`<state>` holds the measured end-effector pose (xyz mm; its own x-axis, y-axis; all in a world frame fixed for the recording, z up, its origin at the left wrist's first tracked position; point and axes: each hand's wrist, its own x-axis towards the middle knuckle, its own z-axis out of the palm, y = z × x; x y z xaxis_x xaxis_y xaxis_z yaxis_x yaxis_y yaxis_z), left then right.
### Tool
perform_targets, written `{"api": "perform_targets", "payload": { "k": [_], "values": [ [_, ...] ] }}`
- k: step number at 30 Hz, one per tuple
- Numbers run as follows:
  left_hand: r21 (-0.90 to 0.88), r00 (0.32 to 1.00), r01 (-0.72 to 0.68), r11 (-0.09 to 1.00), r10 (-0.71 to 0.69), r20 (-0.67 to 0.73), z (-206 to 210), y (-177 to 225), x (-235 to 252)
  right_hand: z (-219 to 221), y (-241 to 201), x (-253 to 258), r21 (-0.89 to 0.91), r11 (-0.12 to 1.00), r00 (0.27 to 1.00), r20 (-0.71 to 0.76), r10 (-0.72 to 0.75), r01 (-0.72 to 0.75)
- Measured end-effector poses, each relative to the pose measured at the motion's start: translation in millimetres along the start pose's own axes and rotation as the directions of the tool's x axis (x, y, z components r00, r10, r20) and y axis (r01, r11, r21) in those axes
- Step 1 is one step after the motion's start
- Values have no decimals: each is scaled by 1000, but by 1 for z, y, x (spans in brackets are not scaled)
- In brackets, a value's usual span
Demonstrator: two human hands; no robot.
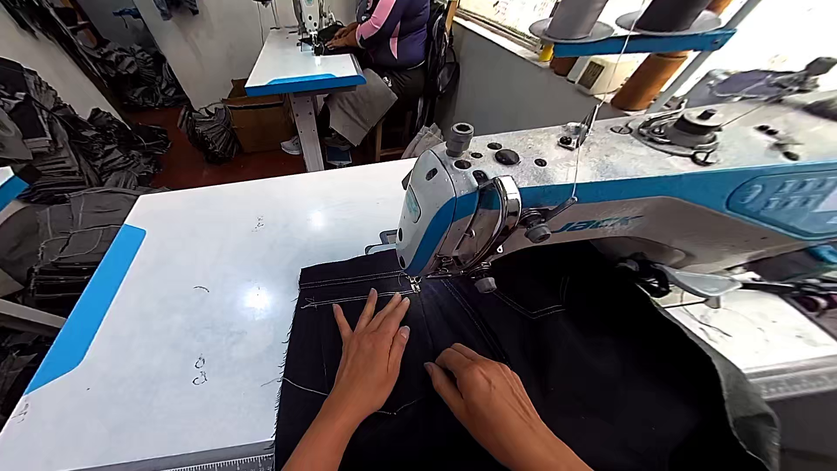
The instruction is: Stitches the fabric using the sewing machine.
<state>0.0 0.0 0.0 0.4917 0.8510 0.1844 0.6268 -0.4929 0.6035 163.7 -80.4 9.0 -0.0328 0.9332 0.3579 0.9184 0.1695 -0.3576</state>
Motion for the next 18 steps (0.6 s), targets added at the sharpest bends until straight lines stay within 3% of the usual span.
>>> {"api": "perform_targets", "payload": {
  "k": [1,3,4,6,9,14,16,18],
  "values": [
    [-19,1000,-4,1000,4,-1,-1,0,0,-8,-3,3,163,981,992,94,89,-103],
    [-43,1000,-15,999,14,-19,-1,-2,-1,-24,-2,12,429,818,896,388,218,-385],
    [-41,999,-23,999,22,-24,-1,-2,-2,-27,1,15,463,737,828,510,232,-492],
    [18,998,-56,998,57,-11,1,-2,-2,-30,6,17,332,801,772,591,235,-498],
    [190,992,-122,974,114,50,5,-2,-3,-19,2,9,61,973,896,407,180,-224],
    [343,984,-129,931,77,161,2,6,-8,-15,2,9,-62,992,931,344,124,-109],
    [354,980,-98,930,27,200,-4,8,-10,-9,5,6,-127,992,978,205,31,-5],
    [324,988,-35,945,-16,153,-6,5,-12,-4,11,6,-182,975,992,27,-124,127]
  ]
}}
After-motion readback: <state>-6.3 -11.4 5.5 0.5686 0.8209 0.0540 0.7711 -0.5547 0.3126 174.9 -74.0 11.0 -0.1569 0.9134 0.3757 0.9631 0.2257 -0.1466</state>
